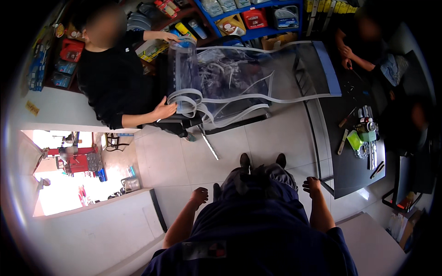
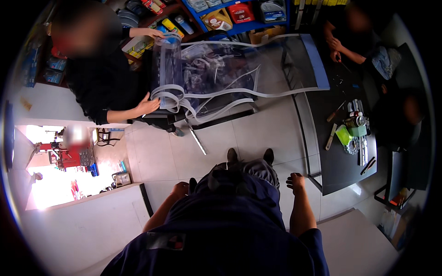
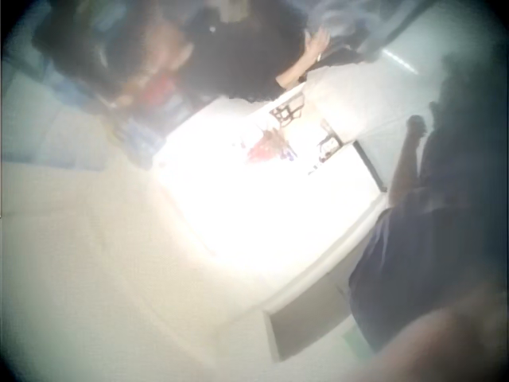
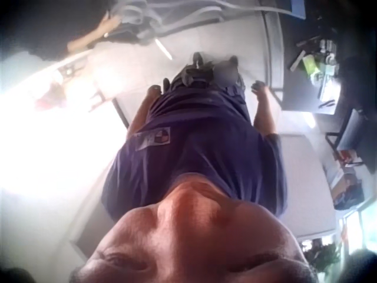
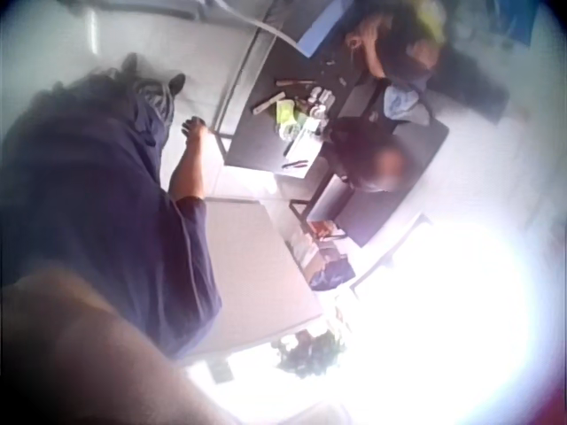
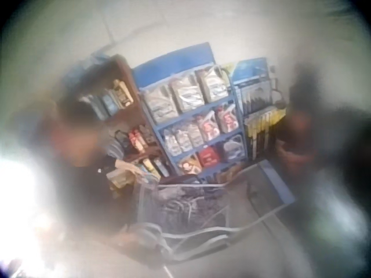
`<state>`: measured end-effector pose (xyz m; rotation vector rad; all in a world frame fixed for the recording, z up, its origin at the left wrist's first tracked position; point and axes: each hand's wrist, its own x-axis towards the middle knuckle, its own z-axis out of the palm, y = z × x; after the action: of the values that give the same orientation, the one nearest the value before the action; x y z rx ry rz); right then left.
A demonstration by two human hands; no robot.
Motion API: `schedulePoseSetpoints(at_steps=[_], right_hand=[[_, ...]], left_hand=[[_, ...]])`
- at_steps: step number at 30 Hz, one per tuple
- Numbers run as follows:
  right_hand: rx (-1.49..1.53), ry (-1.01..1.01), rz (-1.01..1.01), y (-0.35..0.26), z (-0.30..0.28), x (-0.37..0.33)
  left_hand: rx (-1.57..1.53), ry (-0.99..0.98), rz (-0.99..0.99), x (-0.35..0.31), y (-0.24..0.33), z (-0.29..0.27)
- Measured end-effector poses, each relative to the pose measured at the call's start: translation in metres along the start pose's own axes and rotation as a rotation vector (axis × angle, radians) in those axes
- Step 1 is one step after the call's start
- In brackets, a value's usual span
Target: The person assists in assembling a window frame by handing a metal profile to a coworker and holding a large transparent sheet steady. The person then uses a screwdriver to tighten screws on the frame while the coworker aligns the components on a workbench.
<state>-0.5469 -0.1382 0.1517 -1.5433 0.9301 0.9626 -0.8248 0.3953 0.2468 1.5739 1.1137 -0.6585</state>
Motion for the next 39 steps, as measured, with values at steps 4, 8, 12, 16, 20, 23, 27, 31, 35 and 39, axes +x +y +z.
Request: schedulePoseSetpoints(at_steps=[4,8,12,16,20,23,27,31,35,39], right_hand=[[0.007,0.023,-0.006,0.001,-0.009,-0.003],[0.025,0.017,-0.002,0.004,-0.011,0.002],[0.035,-0.033,0.015,0.005,-0.011,0.009],[0.022,-0.039,-0.005,0.006,-0.009,0.015],[0.034,-0.057,0.008,0.009,-0.013,0.021],[0.057,-0.046,0.023,0.006,-0.016,0.03],[0.004,-0.043,0.025,-0.003,-0.016,0.041],[-0.054,-0.046,-0.026,-0.025,-0.02,0.055],[-0.052,-0.081,-0.083,-0.059,-0.008,0.06],[-0.054,-0.079,-0.113,-0.08,0.006,0.056]], left_hand=[[-0.192,0.058,-0.197,0.0,0.017,0.011],[-0.203,0.061,-0.19,-0.004,0.02,0.01],[-0.165,0.11,-0.179,-0.006,0.017,0.013],[0.0,0.13,-0.167,-0.021,0.029,0.019],[0.159,0.135,-0.128,-0.039,0.055,0.027],[0.228,0.161,-0.054,-0.046,0.048,0.021],[0.269,0.119,-0.048,-0.043,0.045,0.036],[0.288,0.127,-0.079,-0.053,0.059,0.036],[0.268,0.144,-0.045,-0.055,0.066,0.038],[0.382,0.108,0.09,-0.045,0.066,0.031]])
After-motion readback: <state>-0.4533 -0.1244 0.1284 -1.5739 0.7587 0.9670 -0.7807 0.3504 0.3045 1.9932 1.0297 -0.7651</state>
